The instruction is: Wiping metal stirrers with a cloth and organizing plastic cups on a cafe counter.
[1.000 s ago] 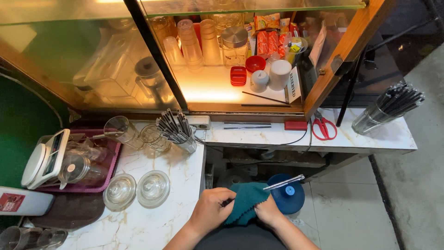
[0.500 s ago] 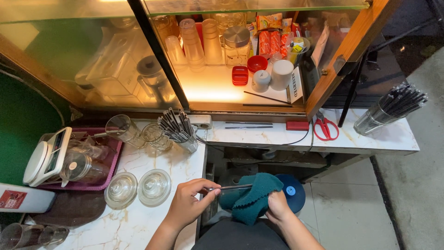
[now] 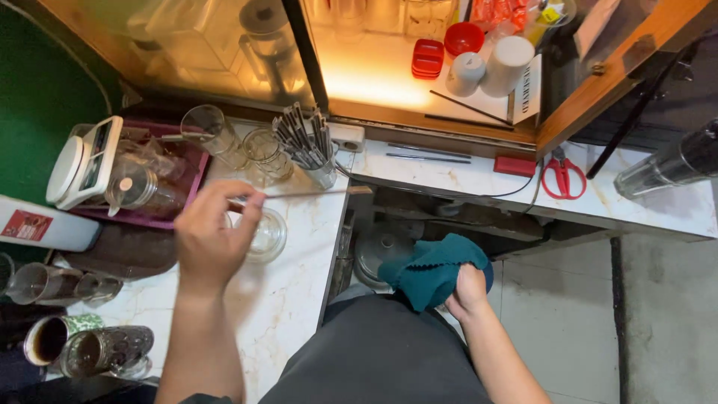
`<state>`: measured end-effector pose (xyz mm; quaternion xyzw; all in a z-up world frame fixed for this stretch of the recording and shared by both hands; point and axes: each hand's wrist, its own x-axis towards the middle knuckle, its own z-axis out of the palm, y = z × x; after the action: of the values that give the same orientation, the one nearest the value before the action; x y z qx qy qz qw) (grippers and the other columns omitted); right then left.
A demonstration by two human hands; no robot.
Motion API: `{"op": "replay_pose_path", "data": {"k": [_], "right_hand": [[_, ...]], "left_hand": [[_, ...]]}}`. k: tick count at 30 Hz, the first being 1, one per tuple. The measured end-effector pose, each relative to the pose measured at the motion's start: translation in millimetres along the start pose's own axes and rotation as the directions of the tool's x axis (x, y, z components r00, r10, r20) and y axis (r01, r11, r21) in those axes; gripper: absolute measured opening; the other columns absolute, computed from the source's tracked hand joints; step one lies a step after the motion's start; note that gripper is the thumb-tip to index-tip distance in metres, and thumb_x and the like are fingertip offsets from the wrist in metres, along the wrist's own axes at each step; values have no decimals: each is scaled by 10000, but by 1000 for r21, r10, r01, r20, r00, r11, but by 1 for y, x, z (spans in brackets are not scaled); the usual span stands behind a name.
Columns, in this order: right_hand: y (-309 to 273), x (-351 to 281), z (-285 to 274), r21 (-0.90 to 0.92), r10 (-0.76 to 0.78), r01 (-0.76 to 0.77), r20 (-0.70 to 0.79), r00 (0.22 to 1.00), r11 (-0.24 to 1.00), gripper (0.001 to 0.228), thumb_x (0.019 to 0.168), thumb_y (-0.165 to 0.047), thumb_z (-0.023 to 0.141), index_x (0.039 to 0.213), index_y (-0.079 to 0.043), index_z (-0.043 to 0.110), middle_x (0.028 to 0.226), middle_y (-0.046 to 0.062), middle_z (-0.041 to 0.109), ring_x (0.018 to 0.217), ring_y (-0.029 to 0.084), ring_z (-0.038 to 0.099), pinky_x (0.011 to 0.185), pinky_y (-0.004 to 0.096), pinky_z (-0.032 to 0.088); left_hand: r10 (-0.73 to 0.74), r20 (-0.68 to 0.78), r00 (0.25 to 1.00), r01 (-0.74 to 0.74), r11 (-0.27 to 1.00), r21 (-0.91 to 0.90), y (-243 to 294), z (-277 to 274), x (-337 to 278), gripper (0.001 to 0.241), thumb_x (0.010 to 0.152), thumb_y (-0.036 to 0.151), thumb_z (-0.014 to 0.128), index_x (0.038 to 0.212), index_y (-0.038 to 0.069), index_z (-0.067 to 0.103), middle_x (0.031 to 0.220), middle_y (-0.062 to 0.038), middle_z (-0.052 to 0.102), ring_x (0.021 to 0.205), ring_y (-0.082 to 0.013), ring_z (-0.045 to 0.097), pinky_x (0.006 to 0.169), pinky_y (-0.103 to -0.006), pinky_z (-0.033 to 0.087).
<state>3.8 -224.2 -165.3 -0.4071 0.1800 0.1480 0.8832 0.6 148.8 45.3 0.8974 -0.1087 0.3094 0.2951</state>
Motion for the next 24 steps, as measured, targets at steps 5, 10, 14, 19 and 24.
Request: {"op": "replay_pose_path", "data": {"k": [5,10,14,19,24], "right_hand": [[5,1,-3,-61,16,-16,8,1000,998,325,1053,-219,471,1177,23,650,1191,183,707,1035,287,698,898,433,568],[-1,0,7,-109,2,0,24,1000,994,336,1039,-213,470,1168,29,663,1186,179,724,1024,283,703,890,423,573],[2,-1,6,-136,12,-17,-41,999,991,285,1043,-228,504,1146,-10,654,1145,156,714,1011,271,704,876,436,579],[3,-5,-1,-82,-10,11,18,1000,997,246,1047,-225,535,1112,-25,664,1114,138,710,977,263,699,845,435,573],[-2,-7,-2,-105,-44,45,11,999,993,257,1038,-234,529,1088,-22,666,1107,150,716,982,267,706,862,435,590]], "left_hand": [[-9,-82,997,28,973,231,10,-36,25,144,1097,142,745,1029,21,705,999,-112,709,799,-210,701,702,-320,561],[169,49,984,-172,869,465,-6,-10,64,226,1066,225,821,977,41,725,1017,-77,702,922,-264,686,737,-380,545],[154,252,955,-258,852,456,-13,32,85,207,888,292,850,918,104,768,1086,-80,637,1069,-274,592,912,-419,506],[184,318,930,-304,872,384,-1,42,85,345,791,256,862,1083,89,789,1222,-117,576,1203,-339,482,1035,-471,408],[266,133,955,-293,914,279,52,60,74,285,881,132,808,1153,92,730,1260,-78,595,1269,-301,482,1106,-471,373]]}}
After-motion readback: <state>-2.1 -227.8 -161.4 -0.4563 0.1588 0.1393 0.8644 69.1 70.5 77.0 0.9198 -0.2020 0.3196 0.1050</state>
